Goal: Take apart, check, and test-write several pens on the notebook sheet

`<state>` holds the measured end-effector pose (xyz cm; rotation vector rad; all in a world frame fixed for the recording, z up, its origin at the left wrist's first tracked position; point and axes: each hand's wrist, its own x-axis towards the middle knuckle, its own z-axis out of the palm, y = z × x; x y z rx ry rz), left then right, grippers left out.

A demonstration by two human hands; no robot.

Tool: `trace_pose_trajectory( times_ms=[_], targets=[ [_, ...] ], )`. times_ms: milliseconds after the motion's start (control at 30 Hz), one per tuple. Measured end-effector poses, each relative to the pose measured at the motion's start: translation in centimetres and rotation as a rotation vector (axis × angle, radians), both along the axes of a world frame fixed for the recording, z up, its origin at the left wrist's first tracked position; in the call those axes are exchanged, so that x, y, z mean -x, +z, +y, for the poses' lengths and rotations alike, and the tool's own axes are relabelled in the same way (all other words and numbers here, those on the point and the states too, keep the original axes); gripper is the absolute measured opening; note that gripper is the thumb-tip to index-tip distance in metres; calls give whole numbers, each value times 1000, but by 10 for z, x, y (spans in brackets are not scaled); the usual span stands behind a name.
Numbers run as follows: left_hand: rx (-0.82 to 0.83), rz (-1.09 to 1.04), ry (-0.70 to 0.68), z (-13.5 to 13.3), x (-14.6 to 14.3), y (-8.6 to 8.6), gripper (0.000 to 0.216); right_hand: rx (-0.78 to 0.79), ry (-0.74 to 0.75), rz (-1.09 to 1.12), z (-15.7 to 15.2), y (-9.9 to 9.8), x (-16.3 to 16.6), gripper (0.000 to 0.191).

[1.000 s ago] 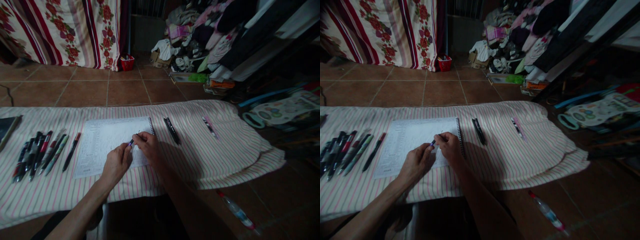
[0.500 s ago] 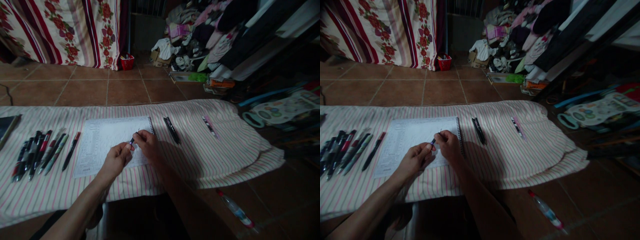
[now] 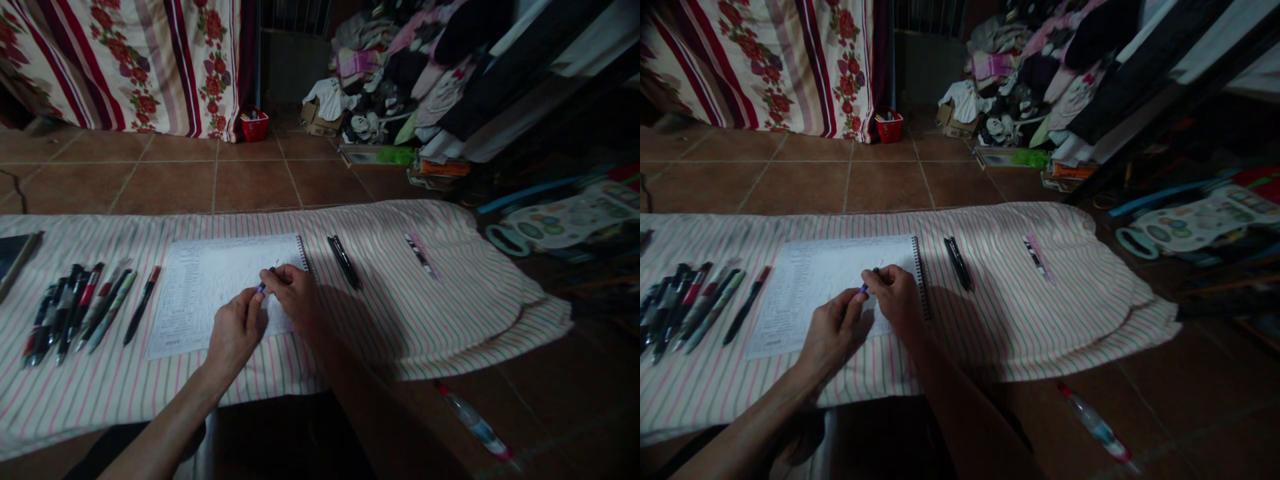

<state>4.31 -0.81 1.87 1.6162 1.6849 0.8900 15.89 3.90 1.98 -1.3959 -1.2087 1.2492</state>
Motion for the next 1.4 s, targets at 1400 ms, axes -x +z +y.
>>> trace_pose_trajectory(
  times_ms=[1400],
  targets=[
    [260,-707,104,-5,-16,-5,35,29,-20,32,-4,5,-1,27]
  ],
)
